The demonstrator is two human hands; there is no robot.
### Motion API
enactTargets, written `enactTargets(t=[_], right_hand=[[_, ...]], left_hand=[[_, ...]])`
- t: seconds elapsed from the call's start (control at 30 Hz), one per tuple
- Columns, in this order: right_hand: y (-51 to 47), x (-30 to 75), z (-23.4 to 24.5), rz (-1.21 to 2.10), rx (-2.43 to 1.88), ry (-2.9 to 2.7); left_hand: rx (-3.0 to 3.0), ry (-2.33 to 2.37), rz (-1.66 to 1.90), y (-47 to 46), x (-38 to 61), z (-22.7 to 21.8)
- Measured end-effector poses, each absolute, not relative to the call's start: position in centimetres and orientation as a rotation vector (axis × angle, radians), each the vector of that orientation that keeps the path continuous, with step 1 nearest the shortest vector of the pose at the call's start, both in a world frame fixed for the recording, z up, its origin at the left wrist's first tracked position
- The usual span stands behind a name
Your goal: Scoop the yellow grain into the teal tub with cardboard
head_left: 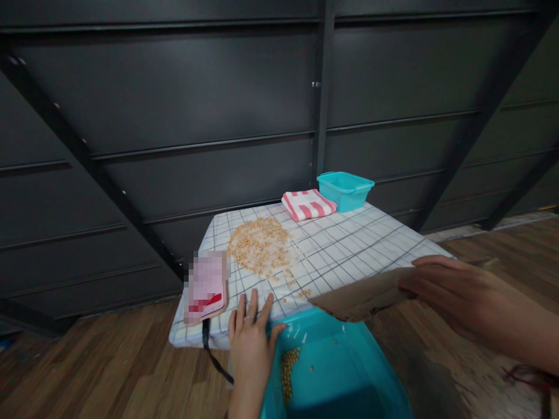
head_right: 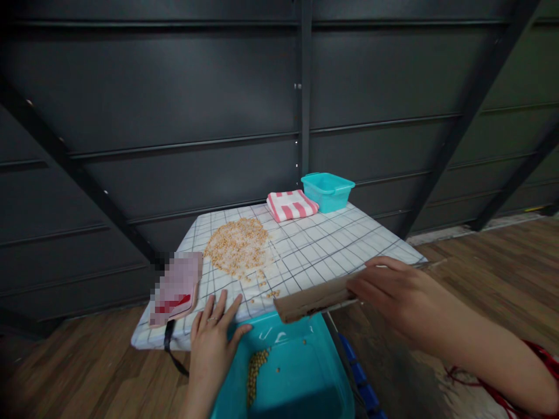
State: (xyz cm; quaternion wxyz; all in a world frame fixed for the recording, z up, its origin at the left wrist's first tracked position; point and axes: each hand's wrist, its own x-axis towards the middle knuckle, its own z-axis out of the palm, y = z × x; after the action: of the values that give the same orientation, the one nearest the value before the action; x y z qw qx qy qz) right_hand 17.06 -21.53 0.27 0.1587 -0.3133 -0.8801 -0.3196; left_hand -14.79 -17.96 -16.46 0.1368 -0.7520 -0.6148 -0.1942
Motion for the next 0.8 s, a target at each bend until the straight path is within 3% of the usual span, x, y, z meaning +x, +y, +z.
enactTargets(t=[0.4, 0.8], right_hand=[[-19.5, 16.9, -1.0, -0.669, -1.055, -2.556], [-20.1, 16.6, -0.9, -0.731, -0.963, -2.578]], left_hand=[[-2.174, -1.823, -0.56, -18.3, -14.2, -15.6], [-2.129, -1.874, -0.572, -18.6, -13.5, -15.0]])
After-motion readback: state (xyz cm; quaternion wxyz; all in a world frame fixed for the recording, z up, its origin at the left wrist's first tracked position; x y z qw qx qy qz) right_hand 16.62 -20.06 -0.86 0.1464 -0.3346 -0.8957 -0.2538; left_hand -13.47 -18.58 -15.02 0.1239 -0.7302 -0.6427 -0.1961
